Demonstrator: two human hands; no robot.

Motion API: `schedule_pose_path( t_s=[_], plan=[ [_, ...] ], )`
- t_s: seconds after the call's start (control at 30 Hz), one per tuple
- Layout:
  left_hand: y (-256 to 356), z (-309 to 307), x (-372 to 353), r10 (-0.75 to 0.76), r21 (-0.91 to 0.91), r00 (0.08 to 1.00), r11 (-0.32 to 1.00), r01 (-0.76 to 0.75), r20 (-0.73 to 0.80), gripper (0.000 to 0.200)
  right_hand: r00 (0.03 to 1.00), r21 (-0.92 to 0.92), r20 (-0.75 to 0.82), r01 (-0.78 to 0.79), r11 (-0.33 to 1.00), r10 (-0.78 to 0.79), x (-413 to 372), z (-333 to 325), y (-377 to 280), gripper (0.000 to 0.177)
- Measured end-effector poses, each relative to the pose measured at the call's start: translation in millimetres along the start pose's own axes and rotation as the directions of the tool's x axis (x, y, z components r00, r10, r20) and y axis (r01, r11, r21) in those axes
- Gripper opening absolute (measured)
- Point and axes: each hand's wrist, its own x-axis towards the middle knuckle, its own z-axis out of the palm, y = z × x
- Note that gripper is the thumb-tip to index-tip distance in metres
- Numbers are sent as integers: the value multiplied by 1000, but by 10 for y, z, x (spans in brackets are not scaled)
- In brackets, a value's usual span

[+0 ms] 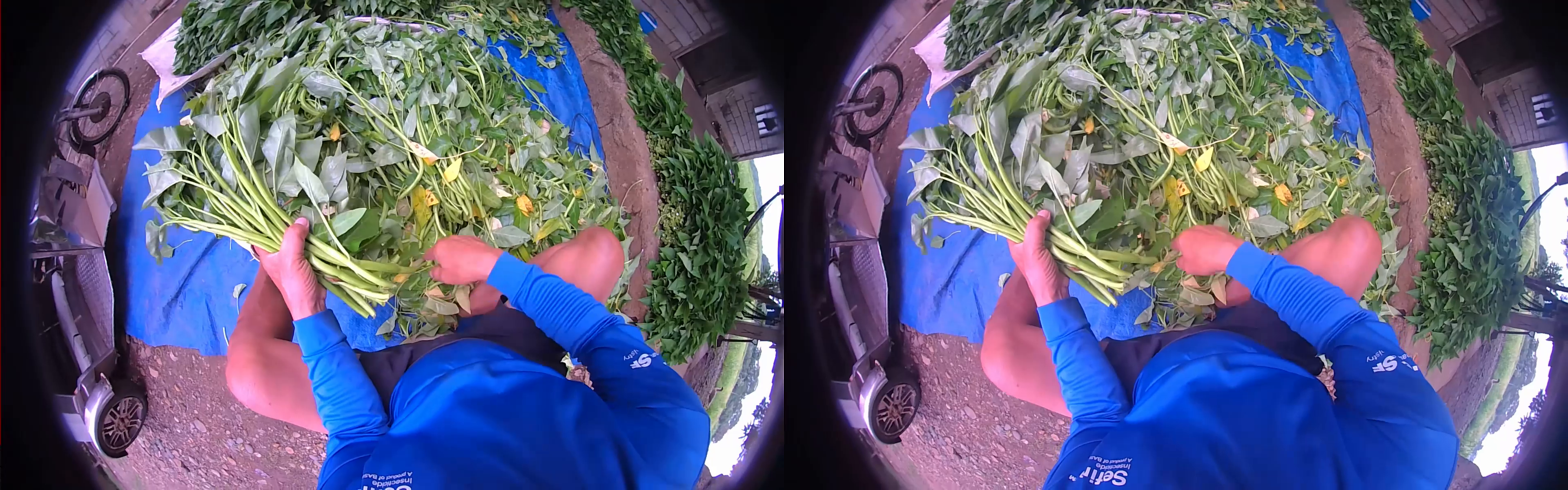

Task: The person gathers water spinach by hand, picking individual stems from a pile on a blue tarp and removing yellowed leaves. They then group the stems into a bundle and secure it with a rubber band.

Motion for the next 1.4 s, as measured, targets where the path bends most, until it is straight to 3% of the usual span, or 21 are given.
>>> schedule_pose_path(
  t_s=[0.03, 0.07, 0.13, 0.17, 0.27, 0.4, 0.43, 0.53, 0.57, 0.6, 0.67, 0.8, 0.9, 1.03, 1.13, 1.17, 1.27, 1.37, 1.4],
  plan=[
    [-4, -5, 0, -19, -16, 1000, 1000, 18, -17, 41, 962, 291, -264, 7, 957, 73, 188, -274, -19, 30],
    [2, 4, -6, -36, -35, 999, 999, 35, -27, 42, 890, 385, -432, 35, 922, 146, 471, -442, 57, 27],
    [-6, 53, 12, -27, -40, 999, 999, 25, -43, 44, 575, 225, -806, 74, 972, 143, 1058, -691, 244, 18],
    [3, 69, 13, -17, -44, 998, 999, 15, -57, 45, 549, 201, -816, -22, 979, 180, 1332, -789, 376, 19],
    [136, 124, -79, -111, -99, 994, 989, 110, -7, 55, 593, 126, -780, -166, 978, 201, 1711, -966, 426, 21],
    [196, 156, -101, -108, -93, 994, 990, 107, -9, 57, 725, 147, -602, -310, 939, 334, 1772, -1171, 401, 23],
    [163, 131, -76, -115, -90, 993, 989, 115, 2, 56, 760, 185, -546, -300, 936, 352, 1726, -1299, 375, 25],
    [103, 112, -55, -134, -91, 991, 987, 134, 2, 55, 898, 338, -385, -77, 938, 213, 1441, -1652, 321, 22],
    [106, 105, -49, -119, -57, 993, 991, 118, -11, 53, 898, 621, -300, -71, 780, 321, 1429, -1701, 394, 17],
    [93, 76, -31, -129, -65, 992, 990, 128, -6, 52, 956, 841, -123, -43, 540, 267, 1294, -1829, 412, 11],
    [7, 40, -3, -142, -90, 990, 986, 141, 4, 50, 949, 931, -192, 96, 353, 249, 876, -1934, 228, 16],
    [-19, 12, 0, -200, -118, 978, 972, 205, 53, 51, 852, 874, -429, 307, 376, 300, 229, -1951, 58, 23],
    [-50, 59, -42, -185, -162, 977, 966, 201, 107, 51, 701, 710, -665, 488, 508, 256, -208, -1916, -203, 27],
    [-2, 213, -106, -216, -149, 959, 958, 244, 186, 53, 521, 472, -828, 448, 759, 208, -532, -1783, -396, 25],
    [-136, 359, -167, -233, -174, 947, 946, 273, 220, 50, 445, 350, -873, 284, 892, 201, -693, -1612, -633, 27],
    [-228, 402, -217, -250, -212, 938, 930, 302, 240, 49, 473, 387, -851, 267, 883, 230, -677, -1493, -629, 33],
    [-578, 418, -273, -389, -259, 851, 834, 488, 352, 47, 563, 137, -824, 92, 986, 62, -583, -1072, -825, 39],
    [-1022, 285, -315, -504, -292, 700, 664, 688, 505, 45, 815, 151, -580, 91, 984, 13, -239, -337, -714, 44],
    [-1181, 218, -334, -526, -303, 666, 616, 727, 529, 44, 801, 178, -598, 144, 973, -9, -138, -110, -621, 45]
  ],
)
